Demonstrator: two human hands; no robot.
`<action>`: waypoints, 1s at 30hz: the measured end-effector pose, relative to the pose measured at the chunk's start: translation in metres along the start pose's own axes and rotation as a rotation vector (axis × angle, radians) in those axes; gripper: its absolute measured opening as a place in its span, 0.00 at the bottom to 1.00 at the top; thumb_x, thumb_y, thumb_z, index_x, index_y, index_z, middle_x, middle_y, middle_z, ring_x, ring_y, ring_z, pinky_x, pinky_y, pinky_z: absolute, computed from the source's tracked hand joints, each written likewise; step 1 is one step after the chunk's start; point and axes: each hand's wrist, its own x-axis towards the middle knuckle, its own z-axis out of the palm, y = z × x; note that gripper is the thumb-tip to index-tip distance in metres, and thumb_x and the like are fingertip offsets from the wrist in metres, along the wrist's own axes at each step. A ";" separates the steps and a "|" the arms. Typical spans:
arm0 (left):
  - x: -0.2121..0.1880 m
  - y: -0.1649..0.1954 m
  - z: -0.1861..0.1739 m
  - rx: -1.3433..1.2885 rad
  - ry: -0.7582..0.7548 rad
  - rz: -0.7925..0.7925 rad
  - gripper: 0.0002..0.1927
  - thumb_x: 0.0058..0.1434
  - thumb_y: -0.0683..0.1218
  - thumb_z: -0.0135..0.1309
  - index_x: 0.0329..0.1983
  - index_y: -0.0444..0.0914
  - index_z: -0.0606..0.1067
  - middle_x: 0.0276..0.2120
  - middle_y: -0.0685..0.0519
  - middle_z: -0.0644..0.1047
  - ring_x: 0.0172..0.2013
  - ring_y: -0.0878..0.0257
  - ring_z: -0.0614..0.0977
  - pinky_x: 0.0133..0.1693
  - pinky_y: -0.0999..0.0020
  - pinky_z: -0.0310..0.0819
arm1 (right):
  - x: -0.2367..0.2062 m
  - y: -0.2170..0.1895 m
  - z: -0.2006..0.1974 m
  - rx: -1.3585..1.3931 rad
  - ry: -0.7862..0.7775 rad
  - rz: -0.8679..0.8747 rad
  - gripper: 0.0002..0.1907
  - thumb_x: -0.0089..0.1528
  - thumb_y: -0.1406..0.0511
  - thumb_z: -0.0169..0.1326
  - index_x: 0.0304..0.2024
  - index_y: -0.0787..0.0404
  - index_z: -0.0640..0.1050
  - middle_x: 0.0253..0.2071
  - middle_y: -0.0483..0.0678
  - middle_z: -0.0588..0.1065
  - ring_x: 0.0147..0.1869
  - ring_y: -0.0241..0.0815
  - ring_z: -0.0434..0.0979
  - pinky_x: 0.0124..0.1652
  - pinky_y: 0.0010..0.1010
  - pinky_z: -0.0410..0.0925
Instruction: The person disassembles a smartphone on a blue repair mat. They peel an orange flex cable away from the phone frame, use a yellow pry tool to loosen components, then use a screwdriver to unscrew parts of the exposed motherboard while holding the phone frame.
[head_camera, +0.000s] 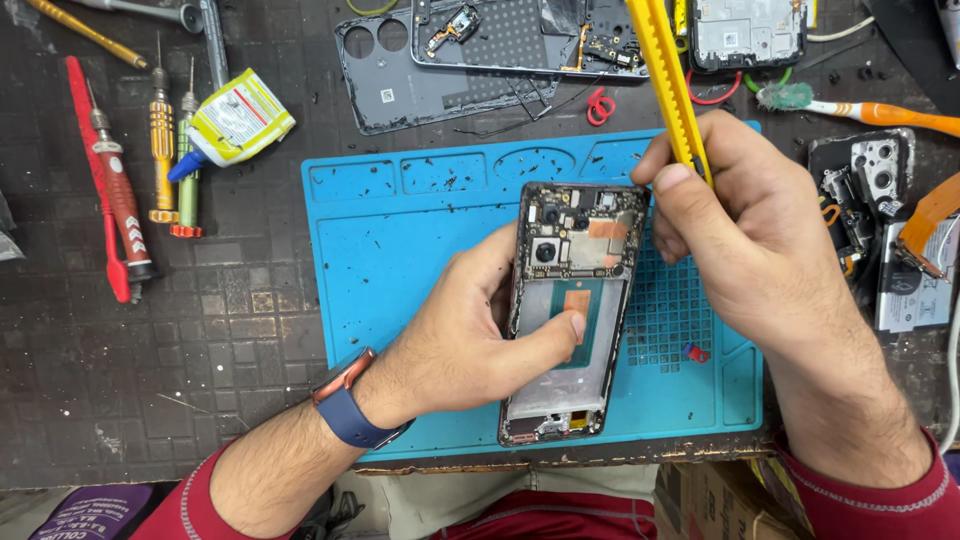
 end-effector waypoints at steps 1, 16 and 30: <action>0.000 0.000 0.000 0.002 -0.007 -0.009 0.25 0.65 0.37 0.55 0.66 0.32 0.68 0.51 0.56 0.76 0.51 0.72 0.77 0.58 0.70 0.76 | 0.000 0.000 0.000 0.003 0.002 0.002 0.10 0.74 0.63 0.47 0.48 0.64 0.73 0.28 0.39 0.68 0.31 0.27 0.67 0.32 0.20 0.63; -0.003 0.008 -0.004 0.198 -0.030 0.010 0.19 0.63 0.39 0.54 0.58 0.34 0.74 0.39 0.60 0.78 0.42 0.74 0.77 0.49 0.74 0.78 | -0.003 0.000 -0.003 0.019 -0.012 -0.031 0.10 0.75 0.63 0.46 0.47 0.64 0.73 0.28 0.40 0.69 0.32 0.28 0.67 0.34 0.21 0.63; -0.001 0.015 -0.003 0.194 -0.044 0.033 0.22 0.63 0.37 0.49 0.62 0.32 0.71 0.47 0.54 0.82 0.46 0.72 0.81 0.53 0.71 0.80 | -0.004 0.001 -0.005 0.032 -0.034 -0.055 0.09 0.75 0.64 0.47 0.47 0.65 0.73 0.27 0.41 0.69 0.32 0.29 0.67 0.35 0.23 0.65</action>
